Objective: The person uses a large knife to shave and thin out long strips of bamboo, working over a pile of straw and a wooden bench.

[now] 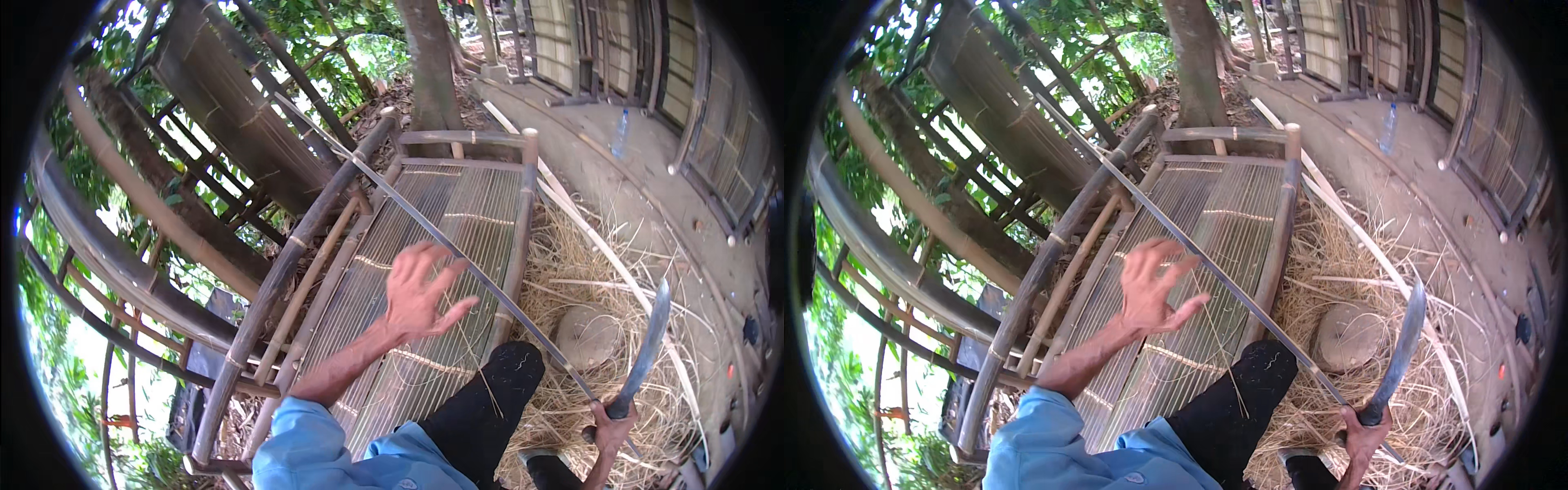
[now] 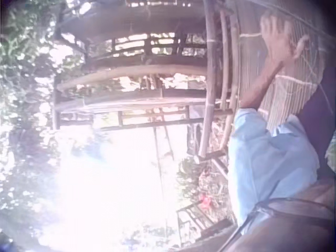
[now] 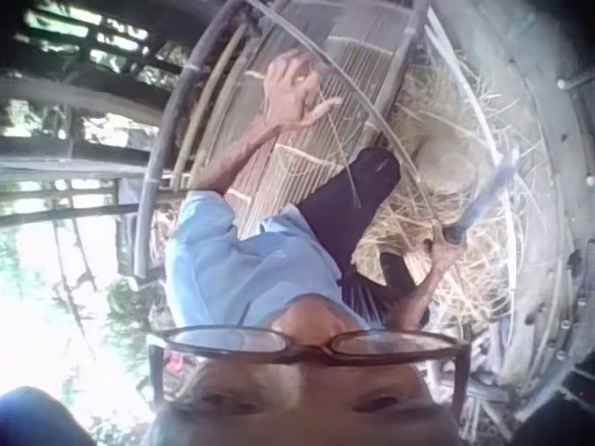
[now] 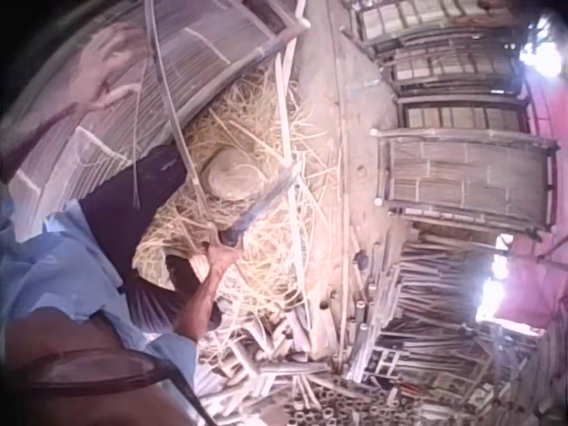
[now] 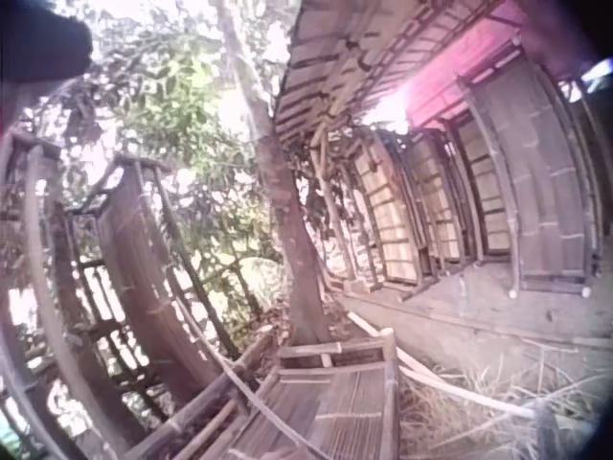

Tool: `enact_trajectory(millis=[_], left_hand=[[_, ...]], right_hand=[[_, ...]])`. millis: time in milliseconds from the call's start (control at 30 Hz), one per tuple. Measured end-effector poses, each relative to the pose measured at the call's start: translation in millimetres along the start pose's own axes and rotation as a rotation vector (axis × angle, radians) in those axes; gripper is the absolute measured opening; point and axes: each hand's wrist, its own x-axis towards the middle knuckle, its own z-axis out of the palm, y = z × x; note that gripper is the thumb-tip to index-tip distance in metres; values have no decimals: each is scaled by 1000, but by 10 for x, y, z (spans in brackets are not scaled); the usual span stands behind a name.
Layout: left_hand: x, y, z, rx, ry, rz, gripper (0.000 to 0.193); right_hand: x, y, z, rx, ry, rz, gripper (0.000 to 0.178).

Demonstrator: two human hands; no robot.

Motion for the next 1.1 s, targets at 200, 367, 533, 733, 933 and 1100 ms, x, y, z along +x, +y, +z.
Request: enact_trajectory(millis=[200,367,533,733,933,1100], left_hand=[[-159,-140,192,-354,-515,347,34],[-196,298,697,-324,-618,362,30],[502,884,1354,-299,-586,208,22],[417,428,1439,-206,-720,-576,21],[-794,-664,920,32,-605,-995,22],[-1935,-1249,539,292,-521,-1135,35]], right_hand=[[-75,-65,-505,-142,-12,-23,30],[-270,-240,-554,-743,405,-332,36],[-443,-143,-711,-567,382,-89,45],[-727,-191,-534,-546,353,-164,42],[-752,6,-618,-553,298,-6,43],[-703,-76,-355,-528,264,17,40]])
